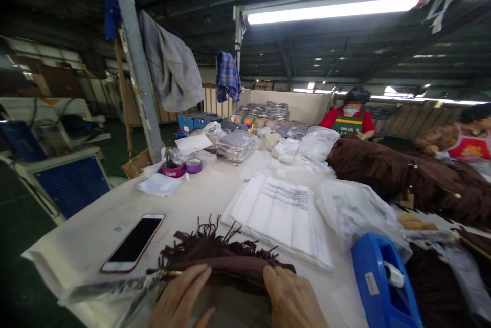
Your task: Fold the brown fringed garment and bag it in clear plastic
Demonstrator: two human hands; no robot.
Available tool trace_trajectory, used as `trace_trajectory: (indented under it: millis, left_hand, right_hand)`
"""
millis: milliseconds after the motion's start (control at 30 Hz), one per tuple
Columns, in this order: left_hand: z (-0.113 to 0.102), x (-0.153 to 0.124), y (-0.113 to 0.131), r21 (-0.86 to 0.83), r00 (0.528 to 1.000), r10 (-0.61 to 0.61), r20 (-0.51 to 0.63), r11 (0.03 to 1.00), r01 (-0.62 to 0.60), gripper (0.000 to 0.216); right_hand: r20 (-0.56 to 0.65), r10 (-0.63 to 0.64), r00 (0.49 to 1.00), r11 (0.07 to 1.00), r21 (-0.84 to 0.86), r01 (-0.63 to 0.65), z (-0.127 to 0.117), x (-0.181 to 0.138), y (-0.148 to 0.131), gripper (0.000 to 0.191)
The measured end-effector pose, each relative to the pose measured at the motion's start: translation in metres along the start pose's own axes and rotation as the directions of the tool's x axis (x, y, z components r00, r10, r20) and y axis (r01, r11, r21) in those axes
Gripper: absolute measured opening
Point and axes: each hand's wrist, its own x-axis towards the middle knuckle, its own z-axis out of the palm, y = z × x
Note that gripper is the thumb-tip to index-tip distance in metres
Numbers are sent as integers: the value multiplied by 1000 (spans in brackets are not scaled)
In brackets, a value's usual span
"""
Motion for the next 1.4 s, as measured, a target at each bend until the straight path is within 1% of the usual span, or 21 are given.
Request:
trace_trajectory:
  millis: [33,67,100,167,200,233,300,400,467,567,633,700,767,833,933,1000,1067,1167,1267,1333,1400]
  left_hand:
    - [-11,7,-6,159,986,165,-26,974,-159,44]
    - [-19,17,-11,256,967,255,20,933,-251,50]
    - [-26,27,-15,300,958,268,102,910,-286,52]
    - [-36,50,-17,287,937,138,320,929,-235,39]
    - [-39,61,-15,266,906,60,419,946,-185,27]
    - [-42,70,-12,246,870,1,494,959,-140,16]
    - [-48,85,-1,225,811,-44,583,968,-109,8]
    - [-56,101,16,209,754,-22,656,966,-153,8]
    - [-60,110,25,171,725,2,689,971,-166,9]
    - [-64,123,33,156,724,23,690,971,-179,12]
    - [-64,132,37,186,703,17,711,960,-211,13]
    - [-65,140,39,173,656,4,755,963,-205,16]
    - [-67,144,36,160,624,-9,781,969,-187,32]
    - [-68,145,31,205,619,-31,785,955,-213,35]
    - [-68,146,24,307,640,-28,768,893,-329,14]
    - [-66,150,23,354,673,10,739,845,-401,8]
    - [-66,159,25,412,721,48,691,794,-448,10]
    - [-72,182,31,506,782,90,617,716,-482,14]
    - [-83,207,36,587,821,145,552,632,-506,18]
    - [-89,218,37,618,826,202,526,577,-534,20]
    - [-93,221,36,629,808,270,524,517,-581,21]
  right_hand:
    - [58,25,998,1000,16,-26,-18,2,0,35]
    - [116,36,993,999,13,-38,-36,3,-1,29]
    - [163,30,986,999,7,-32,-51,5,-2,25]
    - [206,-7,979,1000,-14,10,-77,8,-5,23]
    - [206,-29,978,999,-23,34,-86,10,-5,25]
    - [197,-37,980,998,-43,47,-94,12,-3,26]
    - [210,-2,978,993,-118,27,-105,18,4,19]
    - [279,57,958,976,-219,6,-117,24,18,14]
    - [294,60,954,976,-218,6,-124,25,26,13]
    - [299,148,943,972,-221,-83,-132,23,32,14]
    - [316,189,930,966,-232,-118,-130,21,36,11]
    - [330,189,925,970,-207,-125,-125,18,40,9]
    - [333,207,920,973,-169,-158,-119,14,44,9]
    - [335,230,914,971,-136,-195,-114,9,48,11]
    - [336,248,909,968,-124,-218,-109,5,56,13]
    - [316,258,913,965,-136,-225,-108,5,60,13]
    - [275,267,924,960,-166,-228,-110,8,64,11]
    - [197,275,941,947,-225,-230,-118,17,69,10]
    - [109,264,958,934,-279,-225,-128,25,74,13]
    - [54,236,970,929,-305,-209,-131,27,77,14]
    - [13,189,982,930,-323,-175,-127,27,80,14]
